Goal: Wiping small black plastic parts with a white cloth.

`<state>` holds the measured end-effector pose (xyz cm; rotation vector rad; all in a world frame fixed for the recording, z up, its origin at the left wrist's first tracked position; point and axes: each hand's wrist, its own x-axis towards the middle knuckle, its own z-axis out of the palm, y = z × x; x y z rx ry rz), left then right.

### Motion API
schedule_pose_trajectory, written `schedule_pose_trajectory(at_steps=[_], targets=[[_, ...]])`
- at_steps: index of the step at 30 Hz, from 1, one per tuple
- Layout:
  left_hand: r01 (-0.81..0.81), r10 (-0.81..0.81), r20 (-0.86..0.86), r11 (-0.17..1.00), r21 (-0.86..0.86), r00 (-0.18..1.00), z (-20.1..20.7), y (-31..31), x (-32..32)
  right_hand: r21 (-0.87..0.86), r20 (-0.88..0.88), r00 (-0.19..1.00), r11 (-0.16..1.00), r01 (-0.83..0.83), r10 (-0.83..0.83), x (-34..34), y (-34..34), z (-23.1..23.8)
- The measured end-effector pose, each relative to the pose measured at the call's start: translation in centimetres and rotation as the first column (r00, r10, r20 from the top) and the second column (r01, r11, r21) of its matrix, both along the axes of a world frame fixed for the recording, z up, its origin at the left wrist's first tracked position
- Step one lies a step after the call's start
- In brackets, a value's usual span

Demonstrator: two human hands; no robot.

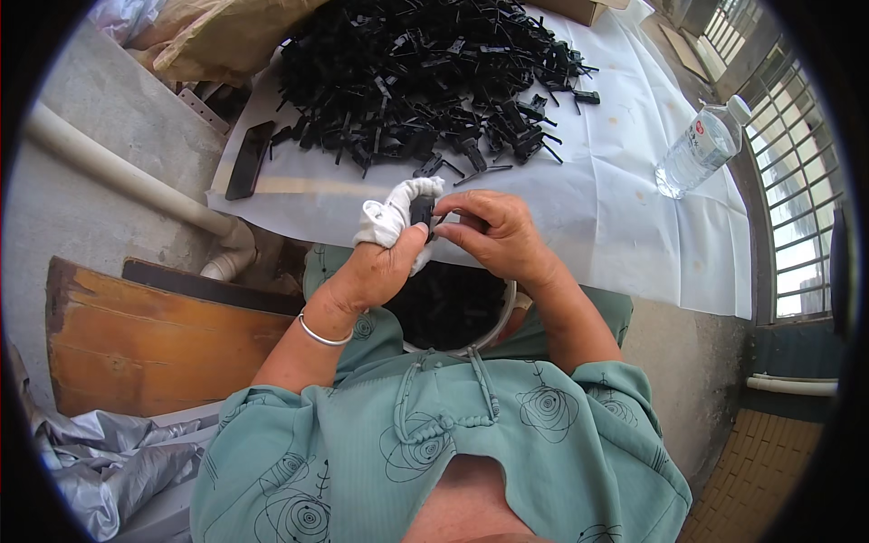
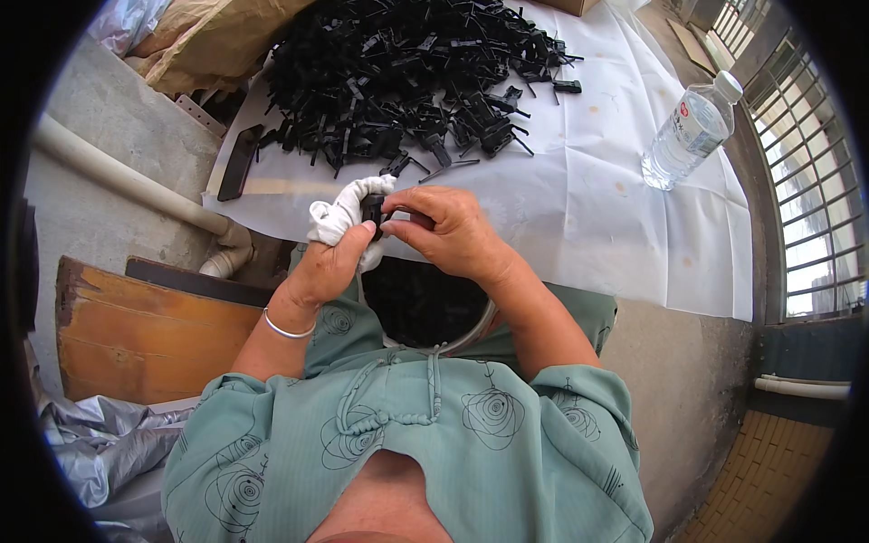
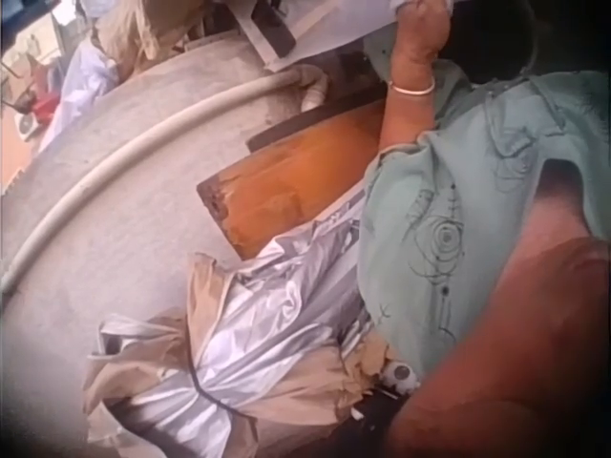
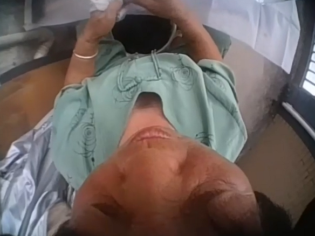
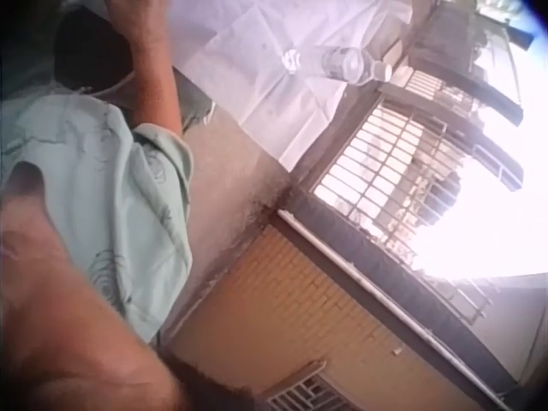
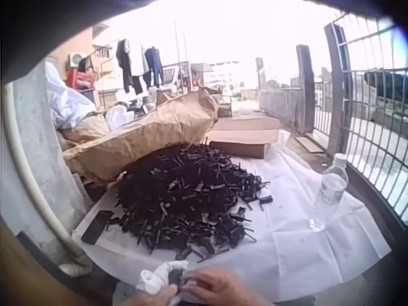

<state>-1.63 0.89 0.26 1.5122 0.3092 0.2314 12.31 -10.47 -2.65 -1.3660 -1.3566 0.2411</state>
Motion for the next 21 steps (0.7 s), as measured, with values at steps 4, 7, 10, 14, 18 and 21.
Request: schedule_pose_trajectory(at_steps=[4,7,10,14,18,21], targets=[[0.08,-0.078,0.063,0.997,-0.017,0.995,-0.1,-0.5,-0.1,-0.115,-0.204,0.979,0.993,-0.021,-0.003,-0.5,0.0,0.1],[0.043,-0.034,0.054,0.982,-0.185,0.998,-0.2,-0.3,-0.2,-0.101,-0.161,0.987,0.995,-0.011,-0.005,-0.4,0.0,0.1],[-0.11,0.088,0.126,0.977,0.181,0.988,-0.7,-0.4,0.5,-0.069,-0.055,0.998,0.997,-0.03,0.026,-0.6,0.2,-0.2],[-0.152,0.045,0.205,0.823,0.547,0.978,-1.9,-0.5,0.8,-0.221,-0.058,0.997,0.974,-0.059,0.048,-0.8,0.2,0.5],[-0.204,0.088,0.21,0.75,0.63,0.974,-2.2,-1.0,0.6,-0.172,-0.057,0.998,0.985,0.003,-0.013,-1.9,0.8,-0.6],[-0.122,0.074,0.101,0.763,0.634,0.992,-0.8,-0.7,0.2,-0.078,-0.034,0.999,0.996,0.038,-0.04,-2.1,0.9,-0.9]])
